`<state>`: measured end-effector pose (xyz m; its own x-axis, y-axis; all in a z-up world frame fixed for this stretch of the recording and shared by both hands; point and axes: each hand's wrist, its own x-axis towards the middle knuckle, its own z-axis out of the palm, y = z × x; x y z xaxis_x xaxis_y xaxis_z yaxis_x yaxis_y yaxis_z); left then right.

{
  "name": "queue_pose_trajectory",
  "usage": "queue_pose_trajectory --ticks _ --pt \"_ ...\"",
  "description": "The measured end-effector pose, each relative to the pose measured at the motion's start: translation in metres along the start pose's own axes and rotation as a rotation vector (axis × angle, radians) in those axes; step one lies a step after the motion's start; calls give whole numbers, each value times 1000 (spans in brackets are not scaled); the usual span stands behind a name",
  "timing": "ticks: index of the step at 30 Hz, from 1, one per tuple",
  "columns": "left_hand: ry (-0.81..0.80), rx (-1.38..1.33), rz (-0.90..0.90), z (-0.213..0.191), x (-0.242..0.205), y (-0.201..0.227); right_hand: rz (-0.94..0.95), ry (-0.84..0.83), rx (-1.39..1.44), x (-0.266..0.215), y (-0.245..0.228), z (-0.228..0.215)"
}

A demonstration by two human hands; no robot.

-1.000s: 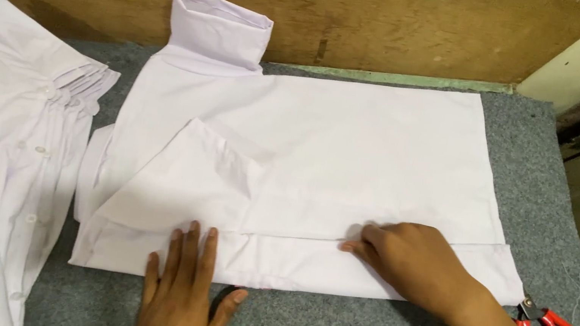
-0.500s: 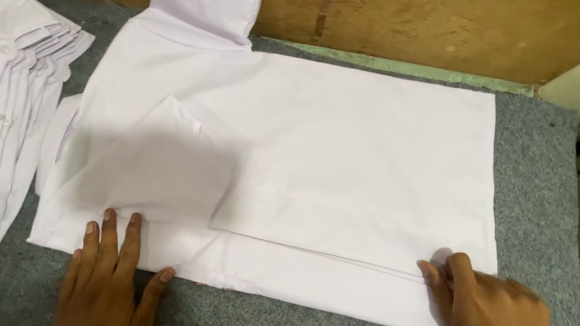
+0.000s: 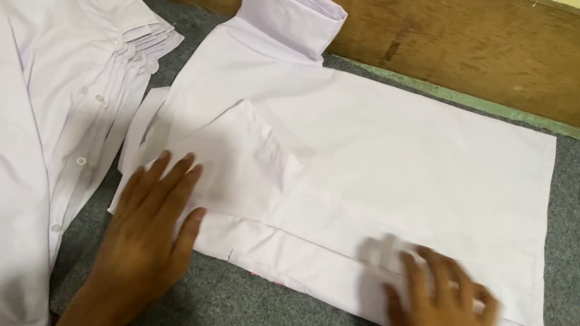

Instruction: A person is folding a white school uniform shirt on a workbench in a factory.

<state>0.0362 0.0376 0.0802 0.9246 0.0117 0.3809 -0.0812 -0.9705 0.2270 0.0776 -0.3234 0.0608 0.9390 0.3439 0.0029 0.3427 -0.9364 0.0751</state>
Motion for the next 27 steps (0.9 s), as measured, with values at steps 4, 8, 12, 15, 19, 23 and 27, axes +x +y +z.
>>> queue_pose_trajectory --ticks 4,8,12,15,19,23,27 --pt "-143 24 140 30 27 -14 -466 76 441 31 -116 -30" --pt "-320 -33 73 45 28 -45 -591 244 445 38 -153 -9" --pt "-281 -82 44 44 27 -55 -547 199 381 38 -148 -2" --pt "-281 -168 3 43 26 -64 -490 162 314 32 -133 1" --pt "-253 -250 -1 41 22 -71 -251 267 -574 19 -88 7" --pt "-235 -314 -6 35 22 -69 -172 -25 55 -6 -30 15" --pt "-150 -364 44 34 19 -71 -41 -35 170 -23 18 21"
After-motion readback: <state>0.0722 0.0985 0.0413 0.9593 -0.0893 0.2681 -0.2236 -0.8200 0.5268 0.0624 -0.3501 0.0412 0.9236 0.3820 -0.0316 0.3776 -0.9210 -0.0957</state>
